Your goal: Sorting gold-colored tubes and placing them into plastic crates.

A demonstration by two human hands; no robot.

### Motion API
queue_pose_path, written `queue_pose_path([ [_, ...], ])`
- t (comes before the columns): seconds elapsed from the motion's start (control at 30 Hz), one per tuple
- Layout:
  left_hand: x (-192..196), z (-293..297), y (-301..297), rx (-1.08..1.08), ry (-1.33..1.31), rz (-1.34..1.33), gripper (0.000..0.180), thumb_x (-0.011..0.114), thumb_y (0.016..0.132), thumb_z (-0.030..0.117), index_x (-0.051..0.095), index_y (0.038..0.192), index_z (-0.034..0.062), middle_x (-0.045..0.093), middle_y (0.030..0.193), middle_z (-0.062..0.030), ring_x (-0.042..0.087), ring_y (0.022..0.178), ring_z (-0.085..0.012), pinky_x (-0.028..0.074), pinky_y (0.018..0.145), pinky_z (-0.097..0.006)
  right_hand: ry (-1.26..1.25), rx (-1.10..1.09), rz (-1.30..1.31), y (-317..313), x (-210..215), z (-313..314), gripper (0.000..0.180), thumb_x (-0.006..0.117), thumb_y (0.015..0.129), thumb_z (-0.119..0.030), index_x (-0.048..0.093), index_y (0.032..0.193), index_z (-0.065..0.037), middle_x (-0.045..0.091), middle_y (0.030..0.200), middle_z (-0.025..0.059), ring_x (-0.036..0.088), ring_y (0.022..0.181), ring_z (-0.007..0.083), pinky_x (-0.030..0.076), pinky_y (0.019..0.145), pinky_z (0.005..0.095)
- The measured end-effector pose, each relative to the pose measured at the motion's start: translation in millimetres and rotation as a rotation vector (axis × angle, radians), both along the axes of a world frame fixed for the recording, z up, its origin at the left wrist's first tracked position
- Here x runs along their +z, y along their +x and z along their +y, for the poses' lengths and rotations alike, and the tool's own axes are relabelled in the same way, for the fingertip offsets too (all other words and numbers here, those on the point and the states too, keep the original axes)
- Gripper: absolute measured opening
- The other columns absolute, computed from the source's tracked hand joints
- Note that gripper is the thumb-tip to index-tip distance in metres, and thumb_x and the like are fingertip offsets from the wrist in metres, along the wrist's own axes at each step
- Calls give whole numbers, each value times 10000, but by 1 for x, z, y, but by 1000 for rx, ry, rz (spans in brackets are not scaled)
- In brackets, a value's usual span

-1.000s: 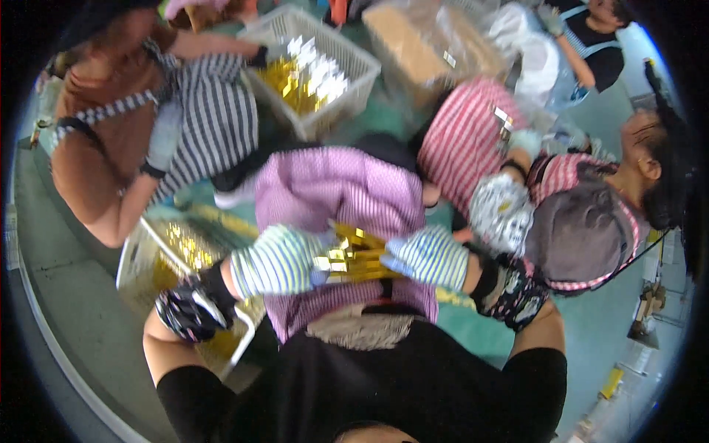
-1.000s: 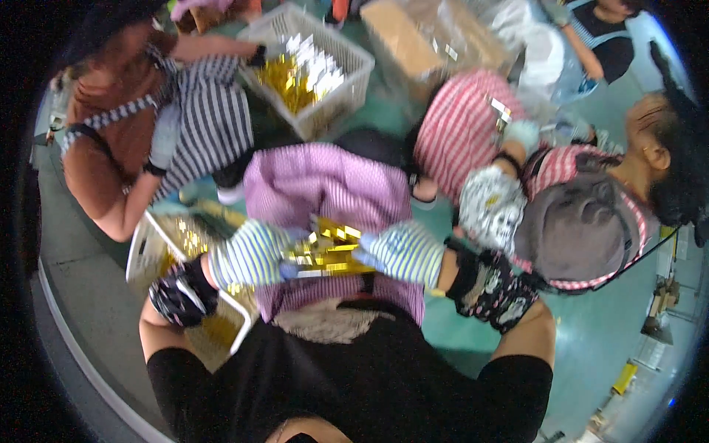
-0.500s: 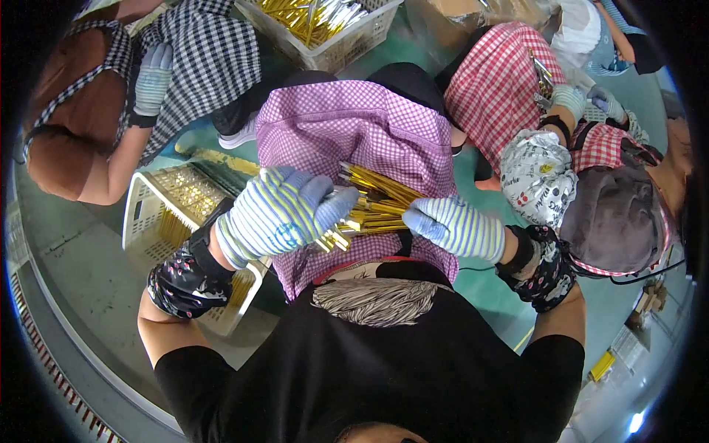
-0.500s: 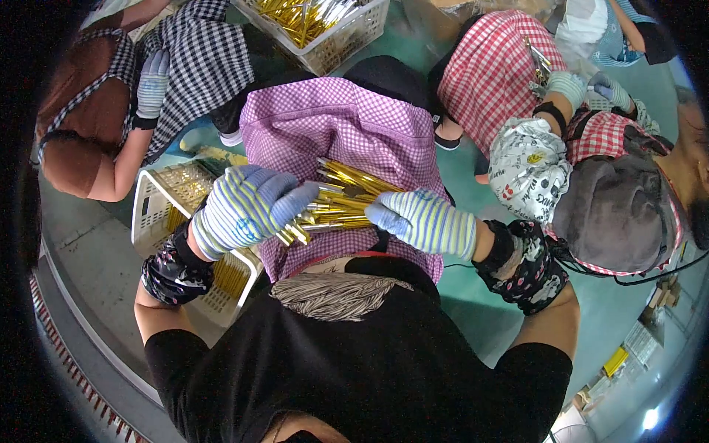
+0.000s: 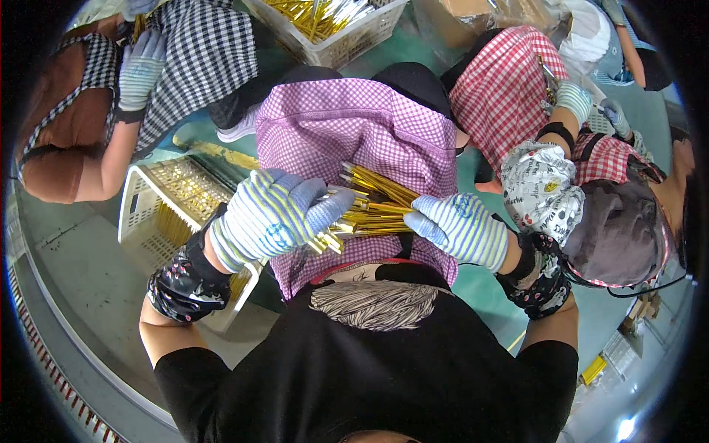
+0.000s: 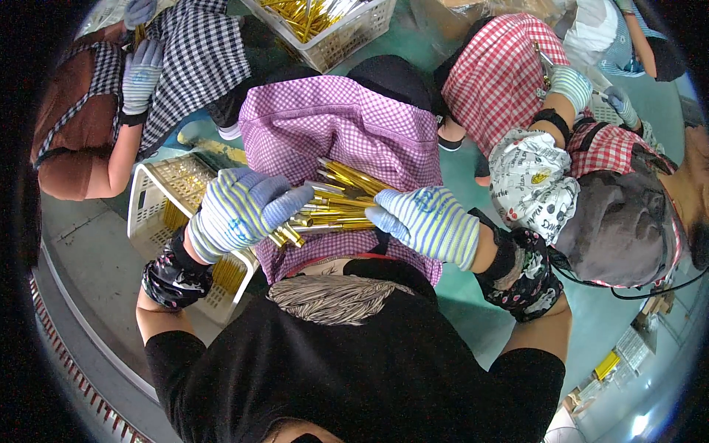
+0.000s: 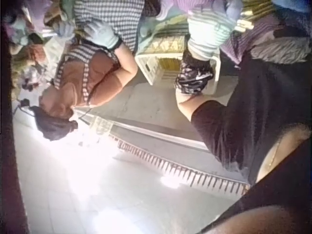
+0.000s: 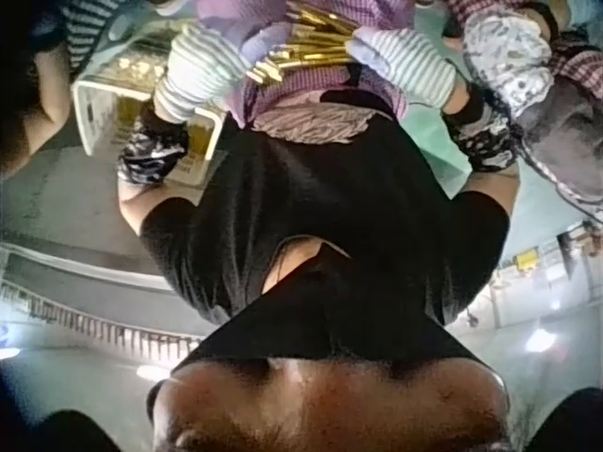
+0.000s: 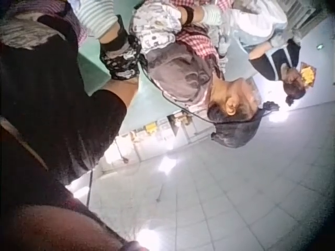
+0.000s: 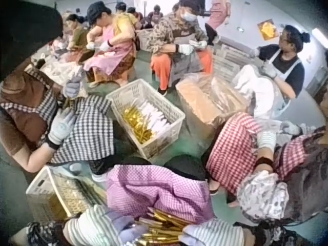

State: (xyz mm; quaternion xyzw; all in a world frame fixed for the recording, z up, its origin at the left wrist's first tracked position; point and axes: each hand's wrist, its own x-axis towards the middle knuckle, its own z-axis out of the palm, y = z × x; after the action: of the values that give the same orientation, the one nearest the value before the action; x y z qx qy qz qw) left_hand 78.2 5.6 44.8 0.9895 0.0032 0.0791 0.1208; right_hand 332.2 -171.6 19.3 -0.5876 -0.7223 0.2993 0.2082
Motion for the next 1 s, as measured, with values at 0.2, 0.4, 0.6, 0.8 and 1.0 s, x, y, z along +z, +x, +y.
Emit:
queue_pose_path([
  [0.2, -11, -5, -16, 175, -677, 130, 581, 736, 752, 269, 592, 1283, 82, 692, 833, -90, 684, 705, -296, 546, 635, -356, 31, 184, -267, 1, 8, 6, 313, 612, 938, -331, 629, 805, -49, 630, 657, 156, 630, 561, 318, 480, 494, 441],
  [0.4, -6, -8, -11, 3, -163, -88, 297, 633, 801, 172, 645, 1096, 135, 660, 767, -43, 661, 594, -222, 491, 453, -334, -83, 67, 202, 0, -5, -10, 324, 599, 954, -337, 672, 978, -22, 688, 775, 159, 675, 669, 353, 529, 587, 443],
  [0.6, -14, 1, -25, 171, -307, 154, 392, 695, 785, 155, 637, 1170, 113, 663, 719, -63, 664, 599, -239, 513, 500, -340, -179, 95, -314, 8, 10, 0, 205, 665, 899, -258, 645, 903, -54, 638, 676, 140, 640, 614, 310, 475, 549, 439],
  [0.8, -24, 13, -48, 572, -683, 225, 437, 731, 793, 159, 631, 1209, 68, 714, 896, -160, 712, 799, -318, 554, 715, -362, 62, -53, -351, 19, -6, -3, 248, 614, 928, -268, 659, 1063, -64, 589, 656, 115, 586, 562, 301, 475, 573, 432],
  [1.0, -35, -2, -30, 526, -727, 183, 415, 720, 788, 125, 647, 1194, 80, 722, 932, -101, 708, 836, -256, 547, 758, -337, 231, -8, -341, -7, -12, 12, 352, 666, 865, -247, 663, 1184, -100, 615, 871, 65, 590, 733, 256, 483, 660, 415],
])
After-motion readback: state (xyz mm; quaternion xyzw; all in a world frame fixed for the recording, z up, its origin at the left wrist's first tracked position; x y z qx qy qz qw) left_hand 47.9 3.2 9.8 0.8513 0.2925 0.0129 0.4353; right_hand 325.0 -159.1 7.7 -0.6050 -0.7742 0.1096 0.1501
